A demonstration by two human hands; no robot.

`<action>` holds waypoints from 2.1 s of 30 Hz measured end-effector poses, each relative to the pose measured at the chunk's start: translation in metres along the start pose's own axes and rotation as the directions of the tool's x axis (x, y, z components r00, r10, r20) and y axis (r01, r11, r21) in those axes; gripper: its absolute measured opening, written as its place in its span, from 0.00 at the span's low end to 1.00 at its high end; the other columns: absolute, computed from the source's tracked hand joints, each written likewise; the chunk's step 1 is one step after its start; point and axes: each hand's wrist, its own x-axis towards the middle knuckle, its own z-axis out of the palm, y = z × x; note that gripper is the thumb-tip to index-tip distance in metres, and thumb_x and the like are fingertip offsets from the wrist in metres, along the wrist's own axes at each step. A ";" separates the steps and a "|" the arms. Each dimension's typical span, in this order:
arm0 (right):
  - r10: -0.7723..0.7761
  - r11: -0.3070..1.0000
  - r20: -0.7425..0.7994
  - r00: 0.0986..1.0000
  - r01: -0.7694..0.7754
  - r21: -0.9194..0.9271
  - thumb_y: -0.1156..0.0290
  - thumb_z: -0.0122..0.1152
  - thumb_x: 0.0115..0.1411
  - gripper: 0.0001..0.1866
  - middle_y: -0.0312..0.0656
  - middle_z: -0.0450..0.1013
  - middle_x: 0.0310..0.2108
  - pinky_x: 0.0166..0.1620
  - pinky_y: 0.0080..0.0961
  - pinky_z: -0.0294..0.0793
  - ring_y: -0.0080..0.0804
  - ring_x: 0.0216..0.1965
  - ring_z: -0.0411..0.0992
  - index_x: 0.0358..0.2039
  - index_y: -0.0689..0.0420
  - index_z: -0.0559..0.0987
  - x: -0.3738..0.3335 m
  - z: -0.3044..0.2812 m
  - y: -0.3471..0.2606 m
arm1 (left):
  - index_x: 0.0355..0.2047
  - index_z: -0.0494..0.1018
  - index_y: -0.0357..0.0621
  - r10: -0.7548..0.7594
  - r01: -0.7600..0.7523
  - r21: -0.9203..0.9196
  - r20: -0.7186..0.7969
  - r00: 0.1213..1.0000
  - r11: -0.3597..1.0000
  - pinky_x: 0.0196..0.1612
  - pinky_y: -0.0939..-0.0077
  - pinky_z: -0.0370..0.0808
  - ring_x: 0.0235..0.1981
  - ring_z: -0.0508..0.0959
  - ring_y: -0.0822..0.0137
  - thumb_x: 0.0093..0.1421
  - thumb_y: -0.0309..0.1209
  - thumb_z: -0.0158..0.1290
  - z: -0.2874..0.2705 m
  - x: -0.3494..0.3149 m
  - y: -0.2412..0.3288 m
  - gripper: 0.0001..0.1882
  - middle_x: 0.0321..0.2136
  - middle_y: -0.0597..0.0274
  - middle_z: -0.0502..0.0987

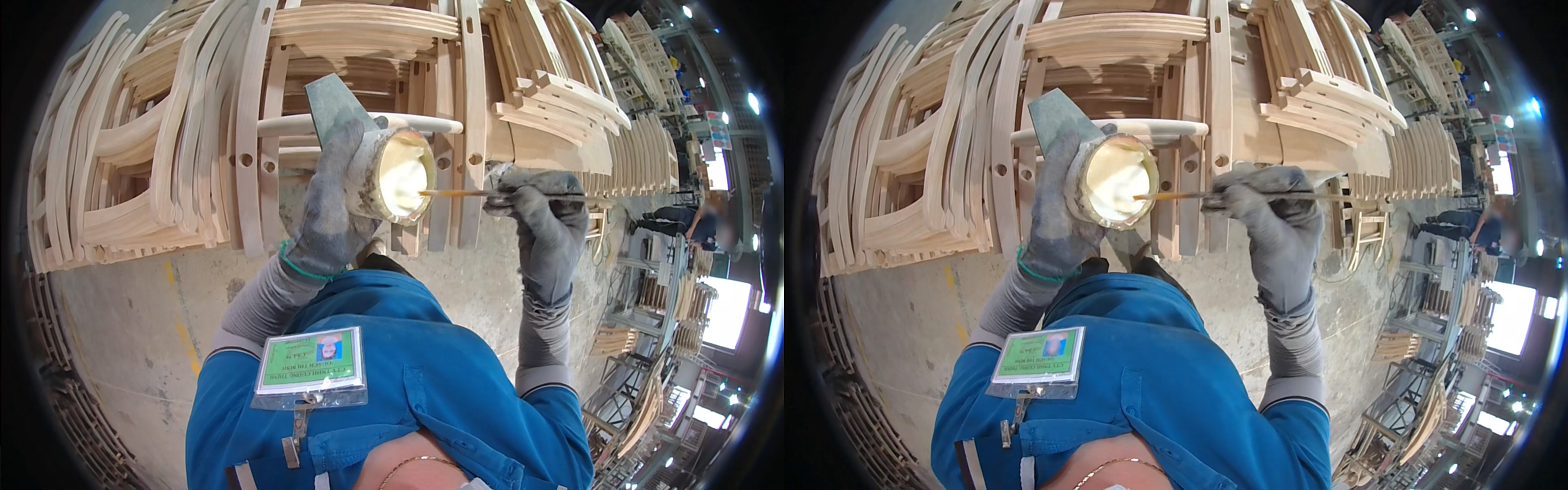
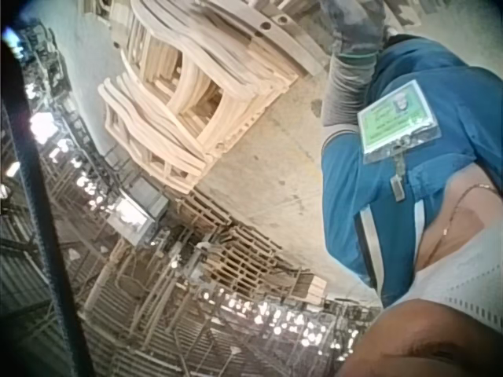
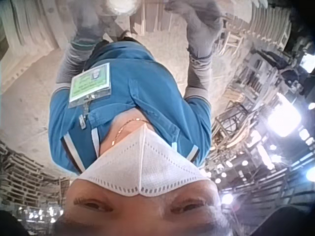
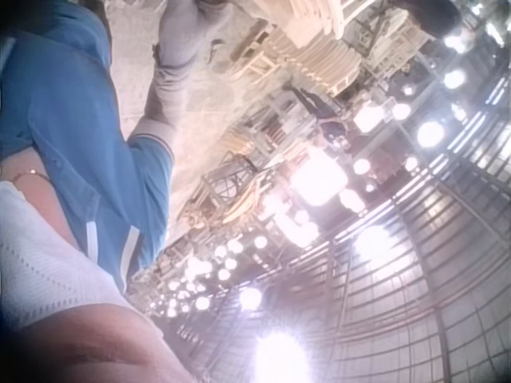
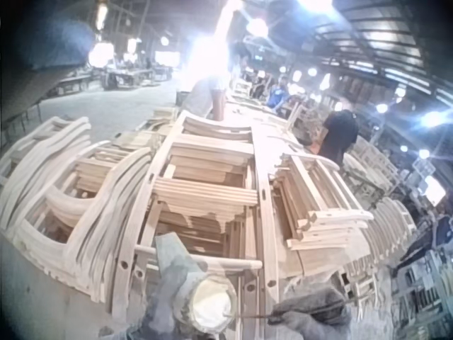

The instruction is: The person pours a yellow liquid into a small container, then uses a spray gun to mix it. They then use a brush to apply the mixed liquid to wooden chair frames in a workshop.

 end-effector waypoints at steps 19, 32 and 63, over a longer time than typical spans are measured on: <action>0.096 0.943 -0.322 0.942 0.018 0.333 0.73 0.53 0.61 0.09 0.46 0.74 0.31 0.34 0.26 0.81 0.32 0.31 0.76 0.39 0.65 0.70 0.009 -0.059 0.051 | 0.56 0.59 0.35 -0.228 0.178 -0.669 0.012 0.973 0.722 0.53 0.65 0.73 0.52 0.71 0.59 0.67 0.47 0.31 -0.001 0.000 -0.008 0.29 0.50 0.49 0.68; -0.260 0.866 -0.240 0.935 0.117 -0.485 0.76 0.62 0.56 0.06 0.38 0.74 0.24 0.28 0.16 0.71 0.20 0.23 0.71 0.27 0.61 0.73 0.040 -0.055 0.064 | 0.55 0.60 0.37 -0.415 0.217 -0.734 -0.096 0.905 0.644 0.50 0.66 0.76 0.49 0.73 0.60 0.66 0.48 0.35 -0.025 -0.006 -0.003 0.28 0.49 0.50 0.70; -0.199 0.731 -0.192 0.961 0.015 -0.683 0.74 0.62 0.55 0.07 0.43 0.75 0.23 0.31 0.19 0.73 0.24 0.25 0.73 0.26 0.62 0.73 0.035 -0.013 0.037 | 0.55 0.61 0.36 -0.383 0.040 -0.801 -0.240 0.892 0.597 0.52 0.69 0.74 0.50 0.73 0.61 0.65 0.49 0.40 -0.059 -0.038 0.014 0.29 0.48 0.51 0.71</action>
